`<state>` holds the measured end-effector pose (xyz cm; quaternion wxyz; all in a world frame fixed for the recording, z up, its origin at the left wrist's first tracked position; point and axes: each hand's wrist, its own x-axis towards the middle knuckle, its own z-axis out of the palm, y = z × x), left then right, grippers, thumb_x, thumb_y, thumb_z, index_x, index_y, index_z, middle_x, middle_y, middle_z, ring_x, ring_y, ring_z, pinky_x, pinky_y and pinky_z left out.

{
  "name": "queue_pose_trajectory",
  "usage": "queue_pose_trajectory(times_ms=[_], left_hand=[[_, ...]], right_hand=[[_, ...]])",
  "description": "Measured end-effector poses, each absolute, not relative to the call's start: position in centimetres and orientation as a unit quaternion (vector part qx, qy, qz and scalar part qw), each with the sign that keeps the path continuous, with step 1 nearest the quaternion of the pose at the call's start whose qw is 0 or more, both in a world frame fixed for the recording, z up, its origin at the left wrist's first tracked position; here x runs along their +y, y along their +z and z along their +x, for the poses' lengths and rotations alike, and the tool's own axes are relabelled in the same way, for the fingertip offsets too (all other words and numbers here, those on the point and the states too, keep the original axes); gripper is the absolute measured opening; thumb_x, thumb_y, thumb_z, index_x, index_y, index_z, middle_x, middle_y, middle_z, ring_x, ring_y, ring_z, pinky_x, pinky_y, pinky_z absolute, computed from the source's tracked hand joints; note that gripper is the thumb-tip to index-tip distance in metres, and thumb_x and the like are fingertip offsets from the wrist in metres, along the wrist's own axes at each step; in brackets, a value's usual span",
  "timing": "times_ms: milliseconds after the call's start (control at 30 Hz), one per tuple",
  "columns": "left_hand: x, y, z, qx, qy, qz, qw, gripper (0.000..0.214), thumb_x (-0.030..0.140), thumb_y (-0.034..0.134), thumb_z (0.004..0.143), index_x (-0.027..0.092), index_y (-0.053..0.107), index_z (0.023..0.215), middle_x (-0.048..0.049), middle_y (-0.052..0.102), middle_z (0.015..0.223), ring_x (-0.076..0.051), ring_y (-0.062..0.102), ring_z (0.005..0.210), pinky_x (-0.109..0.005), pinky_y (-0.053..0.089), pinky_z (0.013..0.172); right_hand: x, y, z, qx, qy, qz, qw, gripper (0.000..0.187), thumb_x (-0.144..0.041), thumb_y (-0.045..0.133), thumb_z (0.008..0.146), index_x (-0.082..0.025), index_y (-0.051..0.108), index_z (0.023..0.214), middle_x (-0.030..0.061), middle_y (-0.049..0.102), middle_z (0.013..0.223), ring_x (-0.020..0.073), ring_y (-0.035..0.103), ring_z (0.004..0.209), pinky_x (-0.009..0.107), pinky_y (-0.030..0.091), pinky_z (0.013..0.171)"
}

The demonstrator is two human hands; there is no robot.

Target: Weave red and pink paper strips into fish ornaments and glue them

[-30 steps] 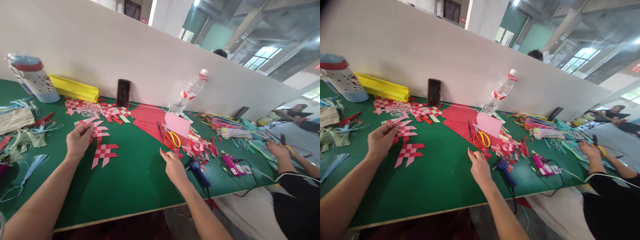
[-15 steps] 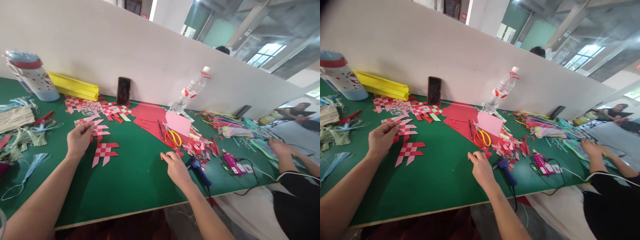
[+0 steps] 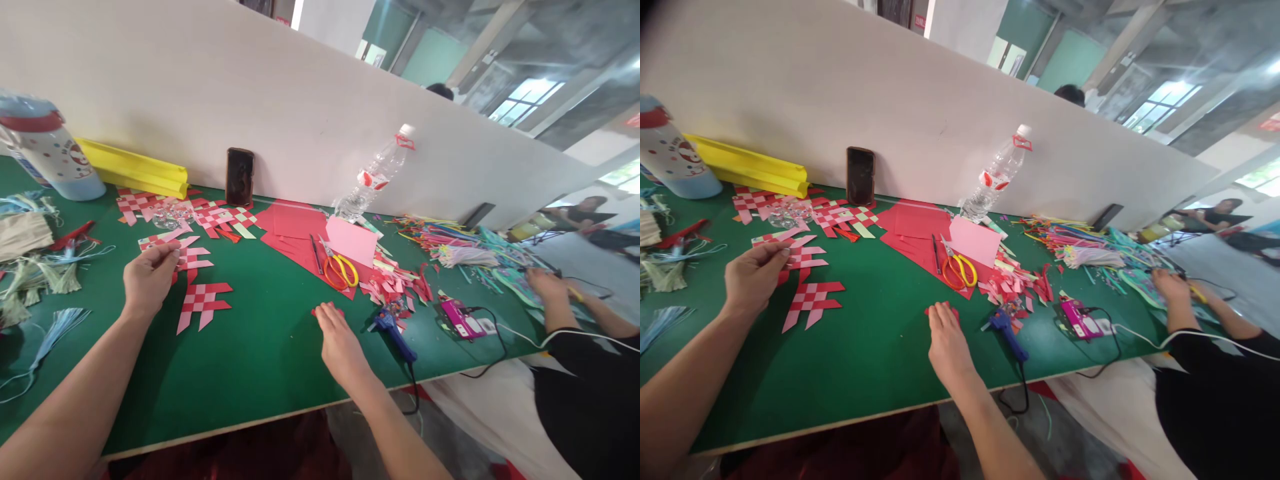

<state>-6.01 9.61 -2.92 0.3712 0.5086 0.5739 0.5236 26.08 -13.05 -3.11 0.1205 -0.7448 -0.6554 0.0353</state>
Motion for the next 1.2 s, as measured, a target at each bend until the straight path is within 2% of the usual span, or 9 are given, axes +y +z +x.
queue_pose_trajectory(times_ms=[133,233,333,400,500,567,867,1067,1200], left_hand=[[9.4,-2.6,-5.8,0.569,0.522,0.513,0.374,0.03,0.03,0.066,0.078,0.016,0.073,0.104,-0.0046,0.074,0.087,-0.011,0.066,0.069,-0.02,0.055,0.064],[9.4,-2.5,-5.9,0.567,0.525,0.513,0.373,0.03,0.029,0.066,0.079,0.015,0.073,0.105,-0.0052,0.074,0.089,-0.011,0.066,0.07,-0.02,0.055,0.065],[9.5,-2.6,-5.9,0.565,0.526,0.513,0.375,0.03,0.029,0.066,0.079,0.015,0.073,0.105,-0.0055,0.074,0.088,-0.011,0.066,0.069,-0.019,0.054,0.062],[9.5,-2.7,-6.0,0.564,0.526,0.514,0.377,0.03,0.029,0.066,0.079,0.016,0.073,0.105,-0.0054,0.074,0.089,-0.01,0.065,0.067,-0.018,0.054,0.061],[9.6,-2.8,-6.0,0.563,0.524,0.513,0.38,0.031,0.03,0.066,0.079,0.015,0.073,0.106,-0.0059,0.075,0.09,-0.01,0.064,0.066,-0.019,0.054,0.062],[9.6,-2.8,-5.9,0.563,0.524,0.513,0.38,0.032,0.03,0.066,0.079,0.015,0.073,0.106,-0.006,0.075,0.091,-0.01,0.065,0.067,-0.019,0.055,0.063],[9.4,-2.8,-5.8,0.565,0.527,0.513,0.373,0.031,0.03,0.066,0.079,0.015,0.072,0.106,-0.0066,0.074,0.091,-0.013,0.068,0.071,-0.023,0.058,0.067],[9.5,-2.6,-5.9,0.568,0.526,0.517,0.366,0.03,0.029,0.067,0.079,0.015,0.073,0.104,-0.0061,0.075,0.09,-0.013,0.068,0.071,-0.025,0.058,0.07],[9.3,-2.3,-5.7,0.571,0.52,0.515,0.372,0.028,0.028,0.065,0.079,0.015,0.073,0.103,-0.0057,0.074,0.088,-0.013,0.068,0.073,-0.024,0.058,0.07]], right_hand=[[-13.2,-1.7,25.5,-0.642,0.059,-0.749,0.148,0.042,-0.023,0.044,0.095,-0.017,0.057,0.134,0.0126,0.061,0.134,0.0228,0.055,0.125,0.04,0.047,0.105],[-12.9,-1.1,26.0,-0.611,0.058,-0.774,0.157,0.047,-0.039,0.059,0.089,-0.019,0.058,0.131,0.0134,0.064,0.126,0.0277,0.058,0.118,0.043,0.05,0.098],[-12.3,-1.4,25.7,-0.593,0.054,-0.788,0.159,0.057,-0.045,0.072,0.078,-0.018,0.06,0.127,0.0143,0.064,0.12,0.0308,0.059,0.112,0.044,0.051,0.092],[-11.8,-1.5,25.2,-0.589,0.054,-0.79,0.163,0.048,-0.043,0.071,0.079,-0.019,0.063,0.12,0.0129,0.065,0.113,0.0292,0.061,0.107,0.041,0.051,0.089],[-11.1,-1.4,24.7,-0.596,0.063,-0.783,0.167,0.02,-0.032,0.061,0.088,-0.021,0.066,0.104,0.0073,0.067,0.099,0.0214,0.065,0.09,0.031,0.051,0.079],[-10.8,-1.3,24.7,-0.604,0.068,-0.776,0.166,0.012,-0.023,0.055,0.091,-0.022,0.066,0.094,0.0044,0.066,0.092,0.0173,0.065,0.081,0.027,0.049,0.074],[-10.2,-2.0,24.6,-0.642,0.052,-0.753,0.133,0.025,-0.004,0.042,0.088,-0.02,0.059,0.083,0.0058,0.062,0.082,0.0191,0.058,0.079,0.028,0.043,0.076],[-11.6,0.3,29.1,-0.609,0.019,-0.78,0.142,0.02,-0.011,0.039,0.091,-0.02,0.056,0.087,0.0078,0.061,0.089,0.0211,0.057,0.087,0.031,0.044,0.079],[-13.6,0.5,30.3,-0.611,0.026,-0.783,0.114,0.021,-0.006,0.043,0.084,-0.021,0.055,0.076,0.0072,0.06,0.087,0.02,0.058,0.084,0.03,0.044,0.079]])
